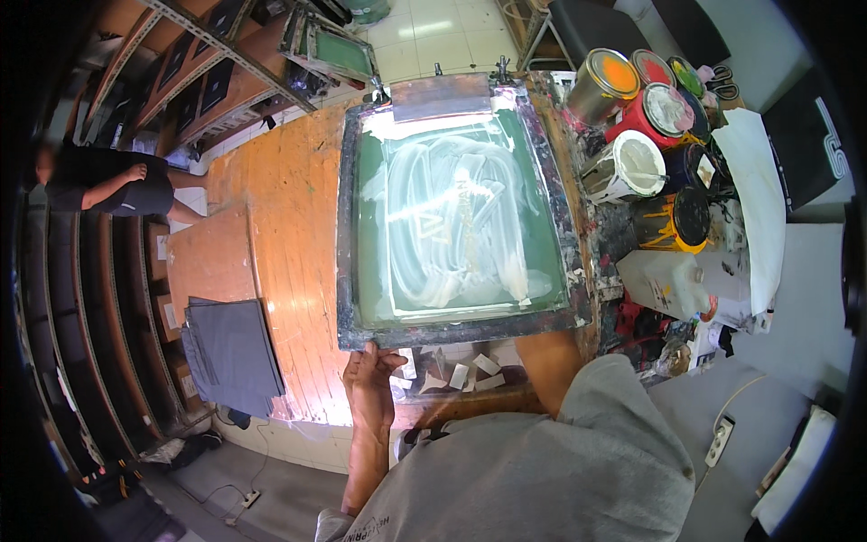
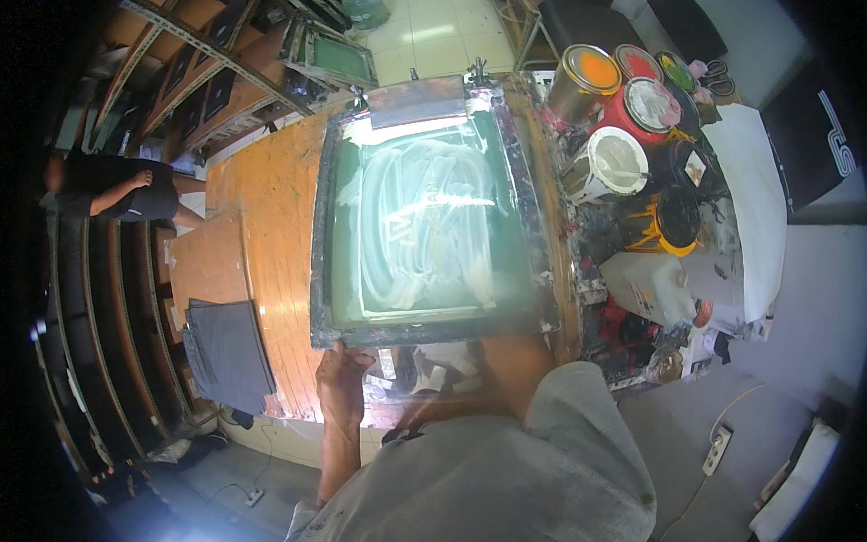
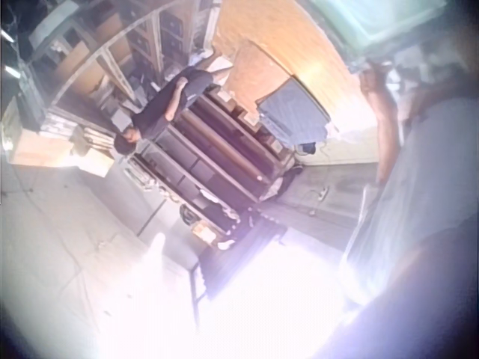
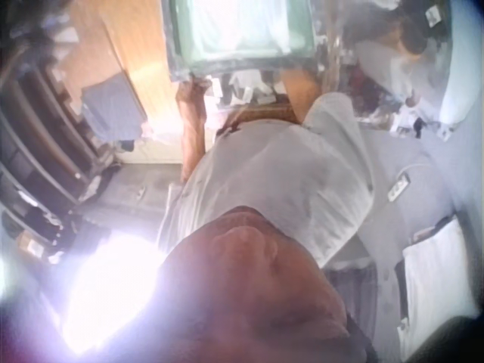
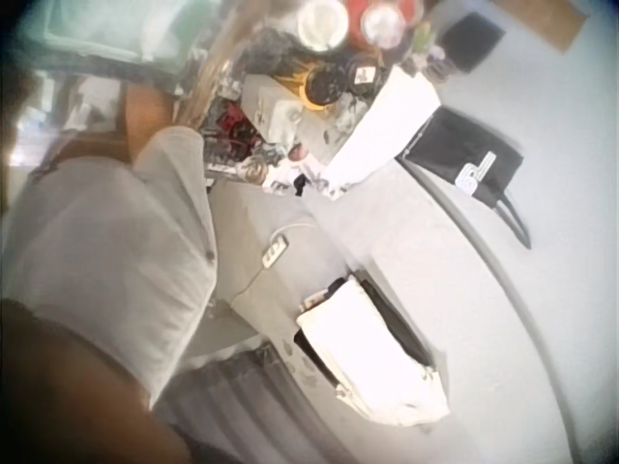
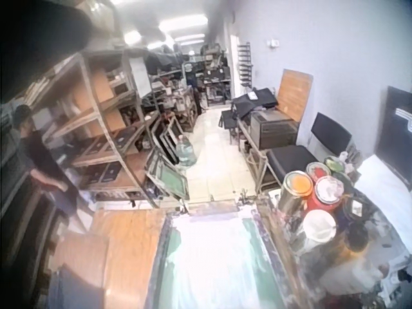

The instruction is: The person performs screen printing by applying white ink to a mesh screen with a squeegee, cleaning the screen with a cloth, and aligning items on a glass light table.

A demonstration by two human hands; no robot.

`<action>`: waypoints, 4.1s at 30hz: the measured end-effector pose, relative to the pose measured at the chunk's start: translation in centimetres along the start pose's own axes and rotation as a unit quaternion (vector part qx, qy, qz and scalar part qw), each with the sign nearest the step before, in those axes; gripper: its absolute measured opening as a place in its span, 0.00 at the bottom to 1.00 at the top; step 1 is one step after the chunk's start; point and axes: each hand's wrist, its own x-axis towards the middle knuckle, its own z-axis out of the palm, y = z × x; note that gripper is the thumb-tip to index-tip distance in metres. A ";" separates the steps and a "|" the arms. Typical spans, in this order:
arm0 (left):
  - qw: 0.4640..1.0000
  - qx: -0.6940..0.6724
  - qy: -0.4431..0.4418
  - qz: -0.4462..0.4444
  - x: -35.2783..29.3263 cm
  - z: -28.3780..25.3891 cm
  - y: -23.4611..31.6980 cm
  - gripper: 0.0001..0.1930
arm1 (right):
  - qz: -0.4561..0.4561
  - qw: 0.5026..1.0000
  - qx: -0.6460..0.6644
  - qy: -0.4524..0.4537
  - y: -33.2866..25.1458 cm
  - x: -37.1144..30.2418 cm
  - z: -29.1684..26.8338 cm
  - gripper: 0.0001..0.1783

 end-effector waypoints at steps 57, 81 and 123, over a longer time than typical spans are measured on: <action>0.998 -0.003 -0.048 0.028 0.0 -0.5 0.0 0.13 | 0.063 0.991 0.116 -0.029 -5.9 -6.4 -1.4 0.31; 0.995 -0.052 -0.073 -0.053 1.0 -1.9 -2.1 0.16 | -0.023 0.981 -0.014 0.192 -20.2 -20.5 -19.0 0.16; 0.975 0.213 -0.067 -0.008 -17.1 -34.2 -21.7 0.28 | -0.017 0.792 -0.600 0.116 -21.9 -8.6 -29.5 0.16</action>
